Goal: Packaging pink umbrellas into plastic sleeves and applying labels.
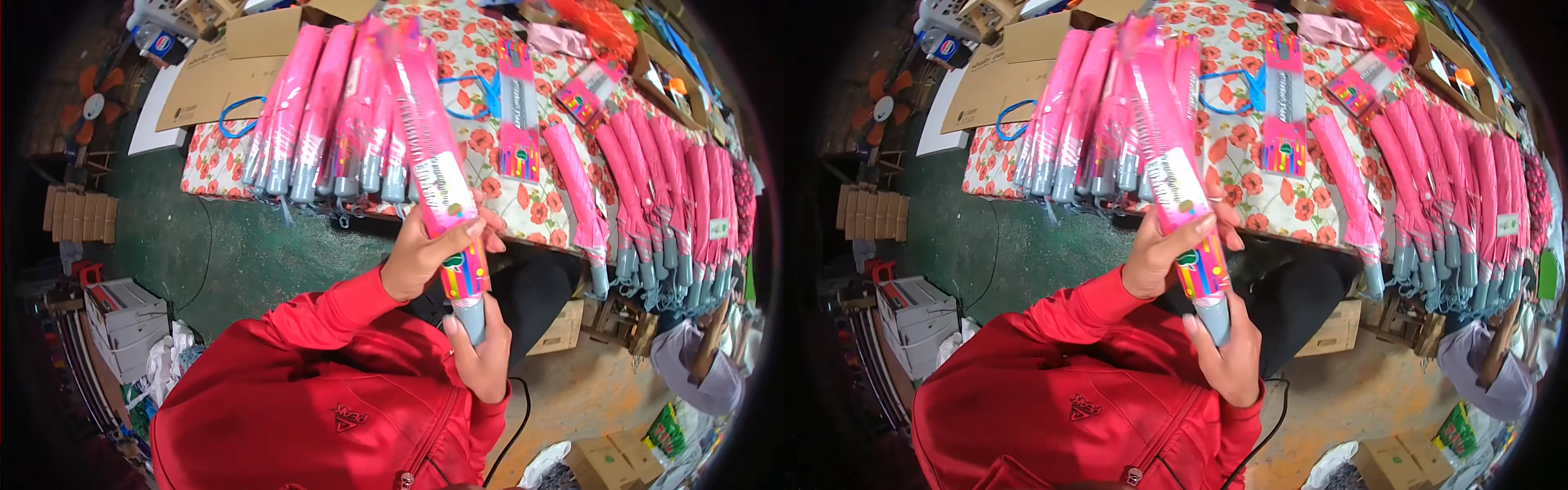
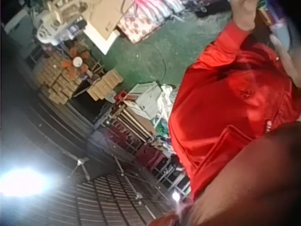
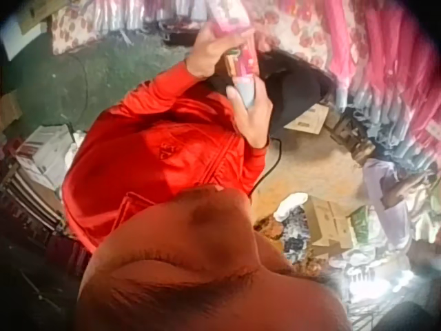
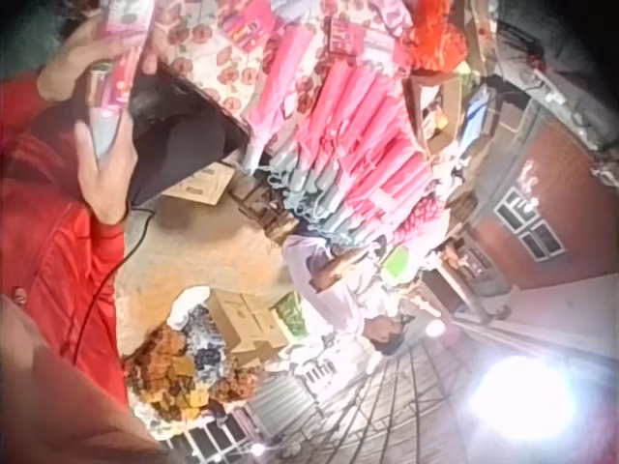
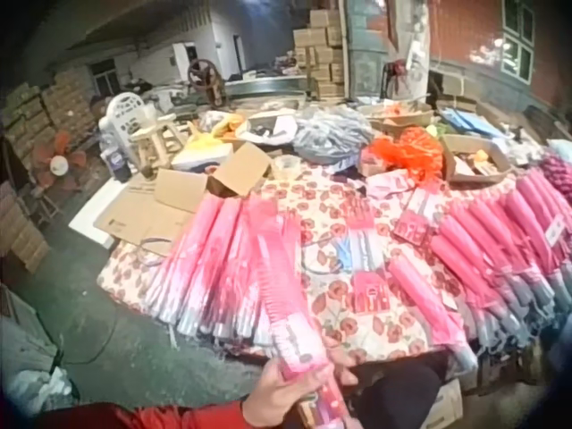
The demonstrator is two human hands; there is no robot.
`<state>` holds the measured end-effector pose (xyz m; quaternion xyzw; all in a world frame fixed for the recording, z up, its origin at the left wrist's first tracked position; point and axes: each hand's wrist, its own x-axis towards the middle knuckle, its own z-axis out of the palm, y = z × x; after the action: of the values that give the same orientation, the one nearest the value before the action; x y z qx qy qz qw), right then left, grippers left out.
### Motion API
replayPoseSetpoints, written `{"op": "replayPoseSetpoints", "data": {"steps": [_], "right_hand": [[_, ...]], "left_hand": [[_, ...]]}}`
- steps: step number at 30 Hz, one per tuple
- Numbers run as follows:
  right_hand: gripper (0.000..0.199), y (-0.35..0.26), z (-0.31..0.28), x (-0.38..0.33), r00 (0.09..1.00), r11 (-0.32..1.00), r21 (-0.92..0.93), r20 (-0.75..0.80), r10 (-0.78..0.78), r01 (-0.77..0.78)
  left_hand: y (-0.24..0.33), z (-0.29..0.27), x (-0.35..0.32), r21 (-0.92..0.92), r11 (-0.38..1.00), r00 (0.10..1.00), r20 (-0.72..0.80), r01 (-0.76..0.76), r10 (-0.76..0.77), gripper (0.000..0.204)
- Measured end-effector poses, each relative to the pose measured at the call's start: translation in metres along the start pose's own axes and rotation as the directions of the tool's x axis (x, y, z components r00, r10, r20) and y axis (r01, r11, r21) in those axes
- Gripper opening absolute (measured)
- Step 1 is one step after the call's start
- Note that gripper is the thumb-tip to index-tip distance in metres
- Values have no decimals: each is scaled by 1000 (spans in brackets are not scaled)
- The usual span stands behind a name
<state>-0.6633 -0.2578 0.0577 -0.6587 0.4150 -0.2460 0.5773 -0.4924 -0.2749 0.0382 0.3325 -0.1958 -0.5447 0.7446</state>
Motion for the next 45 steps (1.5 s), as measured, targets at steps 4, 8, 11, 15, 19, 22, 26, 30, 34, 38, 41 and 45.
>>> {"op": "replayPoseSetpoints", "data": {"steps": [4,8,11,15,19,22,26,30,34,38,41,45], "right_hand": [[38,13,-24,-15,959,975,32,192,208,-218],[30,14,-9,-12,975,983,14,131,181,-185],[21,14,5,-10,997,997,-15,15,72,-72],[28,18,14,-8,994,989,-100,-46,101,-105],[26,27,21,-14,985,985,60,-57,163,-160],[25,29,25,-7,990,984,112,-8,143,-141],[26,27,29,4,994,993,113,111,13,-26],[24,18,36,11,993,995,-82,109,-53,62],[28,29,44,10,980,988,-129,189,-61,86],[29,28,49,9,970,986,-139,235,-62,97],[29,27,50,8,965,987,-136,258,-49,87],[30,29,44,7,972,981,-190,234,4,42]], "left_hand": [[-2,-7,-1,57,992,991,-82,111,-106,29],[-7,2,-12,70,986,986,-86,148,-142,27],[-11,8,-18,70,988,989,-63,139,-135,24],[-15,6,-20,69,989,979,-168,128,-115,22],[-8,10,-21,145,988,996,-82,45,-34,32],[2,5,-18,308,950,995,-72,-50,75,39],[23,-7,-6,729,665,925,-121,-164,360,61],[75,-43,12,958,283,867,-181,48,464,84],[111,-84,35,956,-276,825,76,99,559,69],[118,-117,38,860,-481,872,99,167,480,54],[114,-123,42,881,-460,878,129,111,460,47],[104,-103,50,892,-449,721,347,-55,600,33]]}}
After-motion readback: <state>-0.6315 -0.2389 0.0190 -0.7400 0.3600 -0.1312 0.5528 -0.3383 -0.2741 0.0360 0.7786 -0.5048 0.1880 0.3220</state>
